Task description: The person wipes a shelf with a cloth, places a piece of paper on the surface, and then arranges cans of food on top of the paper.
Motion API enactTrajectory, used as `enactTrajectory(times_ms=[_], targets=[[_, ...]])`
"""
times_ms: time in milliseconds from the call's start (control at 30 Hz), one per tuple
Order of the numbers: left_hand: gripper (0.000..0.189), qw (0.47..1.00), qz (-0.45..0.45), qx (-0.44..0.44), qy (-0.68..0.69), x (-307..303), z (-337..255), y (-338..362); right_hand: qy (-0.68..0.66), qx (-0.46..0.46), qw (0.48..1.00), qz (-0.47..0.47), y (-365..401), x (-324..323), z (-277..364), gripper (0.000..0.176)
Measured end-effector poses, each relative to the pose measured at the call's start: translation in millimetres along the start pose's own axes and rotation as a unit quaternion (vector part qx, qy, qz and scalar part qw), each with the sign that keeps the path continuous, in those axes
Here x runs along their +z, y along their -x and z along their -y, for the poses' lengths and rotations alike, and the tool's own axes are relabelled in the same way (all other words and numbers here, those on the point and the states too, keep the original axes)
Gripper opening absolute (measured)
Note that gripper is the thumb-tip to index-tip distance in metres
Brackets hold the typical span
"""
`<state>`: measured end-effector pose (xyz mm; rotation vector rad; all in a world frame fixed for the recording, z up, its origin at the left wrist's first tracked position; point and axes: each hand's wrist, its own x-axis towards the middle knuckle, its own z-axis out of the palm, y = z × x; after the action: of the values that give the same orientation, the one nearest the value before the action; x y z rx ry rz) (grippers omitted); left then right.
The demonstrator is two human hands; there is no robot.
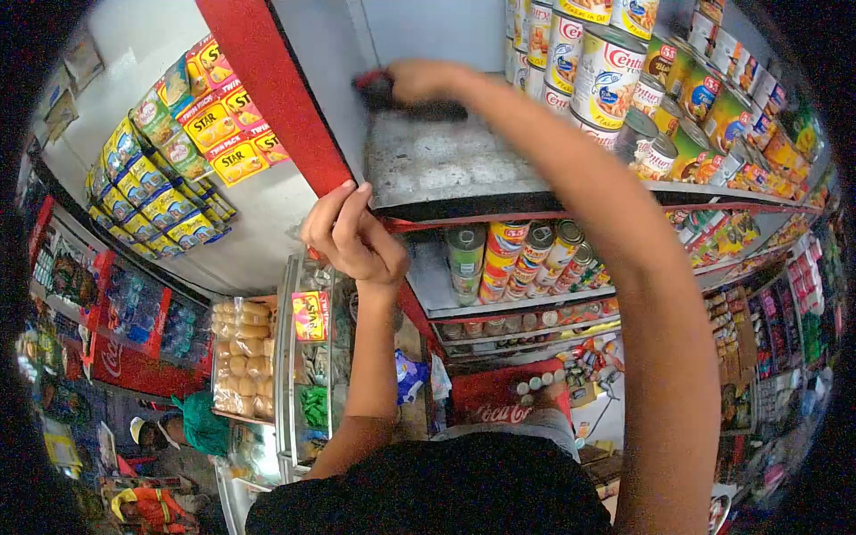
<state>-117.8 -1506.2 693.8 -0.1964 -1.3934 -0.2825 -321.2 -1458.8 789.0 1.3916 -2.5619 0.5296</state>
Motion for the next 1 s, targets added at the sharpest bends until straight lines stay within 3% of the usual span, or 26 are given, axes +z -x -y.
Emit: enactTrajectory(times_ms=[33, 133, 200, 233, 300, 400, 433, 500, 600, 700, 733, 833, 867, 900, 933, 967, 1000], targets=[[0.025, 1.000, -0.001, 0.001, -0.001, -0.2, 0.1, -0.4, 0.044, -0.032, 0.998, -0.010, 7.0, 12.9, 11.1, 0.039], [0.025, 1.000, -0.004, -0.004, 0.024, -1.6, 0.2, 0.3, 0.070, 0.036, 0.995, 0.056, 53.5, -2.0, 66.7, 0.038], [0.027, 0.999, -0.013, -0.012, 0.038, -2.3, 0.4, 2.1, 0.015, -0.015, 0.998, 0.053, 82.4, -15.6, 72.3, 0.036], [0.030, 0.998, -0.018, -0.018, 0.053, -1.3, 0.3, 2.6, 0.003, -0.041, 0.995, 0.096, 94.2, -24.6, 80.4, 0.037], [0.029, 0.998, -0.018, -0.021, 0.056, -0.9, 0.4, 3.1, 0.024, -0.009, 0.988, 0.150, 114.2, -53.0, 99.9, 0.038], [0.026, 0.998, -0.012, -0.019, 0.052, -1.8, 0.5, 1.4, -0.036, 0.046, 0.990, 0.132, 92.8, -70.1, 85.1, 0.041], [0.024, 0.999, -0.013, -0.013, 0.047, -1.5, 0.7, 0.7, -0.025, 0.067, 0.996, 0.062, 84.1, -73.2, 84.5, 0.040], [0.023, 0.999, -0.008, -0.012, 0.044, -2.0, 0.6, 0.9, -0.065, 0.059, 0.991, 0.103, 81.8, -79.9, 104.1, 0.040], [0.022, 0.999, -0.010, -0.005, 0.038, -1.8, 1.1, 0.5, -0.069, -0.058, 0.990, 0.106, 73.4, -32.9, 77.7, 0.043], [0.022, 1.000, -0.016, -0.003, 0.021, 0.2, 0.6, -0.3, -0.120, -0.181, 0.967, 0.135, 102.6, -29.9, 64.6, 0.044], [0.022, 0.999, -0.019, -0.002, 0.028, 0.9, 0.9, -0.2, -0.120, -0.184, 0.966, 0.138, 108.3, -34.6, 61.2, 0.044], [0.025, 0.999, -0.022, -0.002, 0.029, 3.0, 1.1, -1.3, 0.112, -0.150, 0.971, 0.151, 117.8, -74.0, 77.6, 0.041], [0.027, 0.999, -0.029, -0.001, 0.022, 4.4, 1.4, -0.6, 0.138, -0.073, 0.968, 0.196, 104.2, -84.9, 84.1, 0.042], [0.028, 0.999, -0.036, 0.001, 0.017, 5.6, 1.4, -0.1, 0.115, -0.122, 0.984, 0.055, 99.9, -89.0, 74.0, 0.041], [0.030, 0.999, -0.040, -0.002, 0.009, 6.8, 0.6, -0.7, 0.102, -0.075, 0.991, 0.049, 83.6, -97.9, 73.0, 0.040], [0.030, 0.999, -0.041, -0.003, 0.011, 7.9, 0.6, -1.2, 0.112, -0.080, 0.988, -0.065, 79.6, -97.7, 68.9, 0.037], [0.030, 0.999, -0.045, 0.000, 0.006, 8.7, 0.7, -1.5, 0.144, -0.052, 0.987, -0.042, 66.5, -104.8, 65.9, 0.028]])
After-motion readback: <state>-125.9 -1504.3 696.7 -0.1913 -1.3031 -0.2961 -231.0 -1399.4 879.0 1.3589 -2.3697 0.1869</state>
